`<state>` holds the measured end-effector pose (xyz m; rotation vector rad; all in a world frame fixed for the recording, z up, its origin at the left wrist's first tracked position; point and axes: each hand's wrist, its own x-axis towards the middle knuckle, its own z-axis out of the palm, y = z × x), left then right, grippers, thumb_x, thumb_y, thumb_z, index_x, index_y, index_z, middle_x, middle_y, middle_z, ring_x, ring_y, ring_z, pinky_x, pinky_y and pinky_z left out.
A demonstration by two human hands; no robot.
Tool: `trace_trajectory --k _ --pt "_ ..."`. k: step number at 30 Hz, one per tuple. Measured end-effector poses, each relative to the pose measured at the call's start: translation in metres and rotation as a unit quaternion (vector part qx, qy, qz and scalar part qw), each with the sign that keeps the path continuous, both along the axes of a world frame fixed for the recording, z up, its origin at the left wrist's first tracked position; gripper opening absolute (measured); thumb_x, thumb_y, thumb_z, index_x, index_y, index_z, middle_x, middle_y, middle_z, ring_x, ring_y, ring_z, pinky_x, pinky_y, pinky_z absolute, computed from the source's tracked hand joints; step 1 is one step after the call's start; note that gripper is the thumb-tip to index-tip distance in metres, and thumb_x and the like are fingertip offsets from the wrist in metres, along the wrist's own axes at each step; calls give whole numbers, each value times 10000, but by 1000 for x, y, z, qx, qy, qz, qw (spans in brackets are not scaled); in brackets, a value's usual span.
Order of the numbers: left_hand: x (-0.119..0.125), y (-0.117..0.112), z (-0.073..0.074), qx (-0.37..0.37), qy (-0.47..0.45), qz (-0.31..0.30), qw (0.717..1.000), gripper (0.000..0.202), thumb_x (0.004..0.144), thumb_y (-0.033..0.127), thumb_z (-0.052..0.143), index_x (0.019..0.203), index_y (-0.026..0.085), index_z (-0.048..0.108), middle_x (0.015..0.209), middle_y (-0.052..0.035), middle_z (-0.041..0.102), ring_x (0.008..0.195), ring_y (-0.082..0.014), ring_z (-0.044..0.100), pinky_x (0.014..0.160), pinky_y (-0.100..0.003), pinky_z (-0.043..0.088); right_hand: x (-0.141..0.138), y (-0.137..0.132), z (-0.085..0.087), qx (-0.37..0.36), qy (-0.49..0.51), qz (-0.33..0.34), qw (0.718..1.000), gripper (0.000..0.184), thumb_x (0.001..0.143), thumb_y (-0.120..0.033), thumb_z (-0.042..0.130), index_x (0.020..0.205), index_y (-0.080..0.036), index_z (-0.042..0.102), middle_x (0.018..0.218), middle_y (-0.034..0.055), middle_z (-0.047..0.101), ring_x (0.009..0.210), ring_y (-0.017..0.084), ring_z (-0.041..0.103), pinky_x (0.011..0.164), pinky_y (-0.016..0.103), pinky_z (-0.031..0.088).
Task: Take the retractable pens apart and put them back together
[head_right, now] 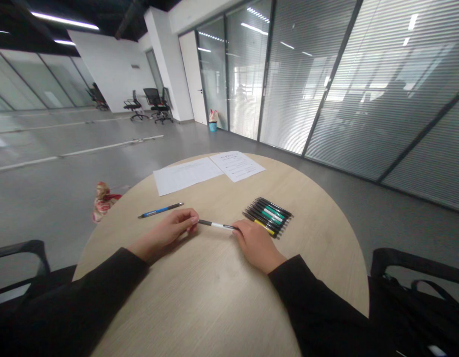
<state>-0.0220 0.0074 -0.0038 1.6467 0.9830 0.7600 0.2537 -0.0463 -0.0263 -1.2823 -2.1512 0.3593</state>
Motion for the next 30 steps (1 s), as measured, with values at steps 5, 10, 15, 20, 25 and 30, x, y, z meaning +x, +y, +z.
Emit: trace_trajectory --k 5,10,15,20,25,30 --pt "0 0 0 12 13 3 1000 301 919 417 617 750 174 564 633 15 566 584 -109 472 584 -258 367 0 0 -1 -3 -1 0 1000 186 1008 -191 520 1066 -170 696 1037 84 734 948 227 672 873 346 500" --pt "0 -1 0 16 15 10 1000 299 922 409 615 741 177 563 636 14 567 592 -113 471 591 -260 354 1 0 -1 4 3 2 1000 181 1004 -183 523 1064 -175 694 1025 82 735 950 228 672 866 342 501" --pt "0 -2 -1 9 26 16 999 325 930 418 596 711 181 559 625 7 574 570 -113 454 572 -260 339 1 0 -1 6 3 7 1000 177 1006 -181 522 1066 -175 689 1027 80 733 944 223 673 858 335 498" --pt "-1 0 -2 -15 21 28 999 374 951 444 560 683 183 559 600 1 543 542 -112 430 539 -266 313 1 0 -1 3 10 6 1000 172 1003 -170 526 1062 -174 688 1033 76 732 954 225 673 871 339 495" --pt "1 -1 -1 -17 -30 26 999 303 909 415 640 727 181 577 620 3 549 579 -117 460 557 -260 339 1 0 0 0 14 -7 1000 170 995 -163 532 1050 -174 692 1031 77 732 956 229 674 884 350 495" --pt "3 -2 2 -34 -87 23 995 213 809 319 755 840 183 594 697 7 599 625 -122 524 608 -263 401 1 0 1 1 13 -17 1000 175 990 -158 525 1041 -165 692 1014 87 733 944 233 675 874 356 503"
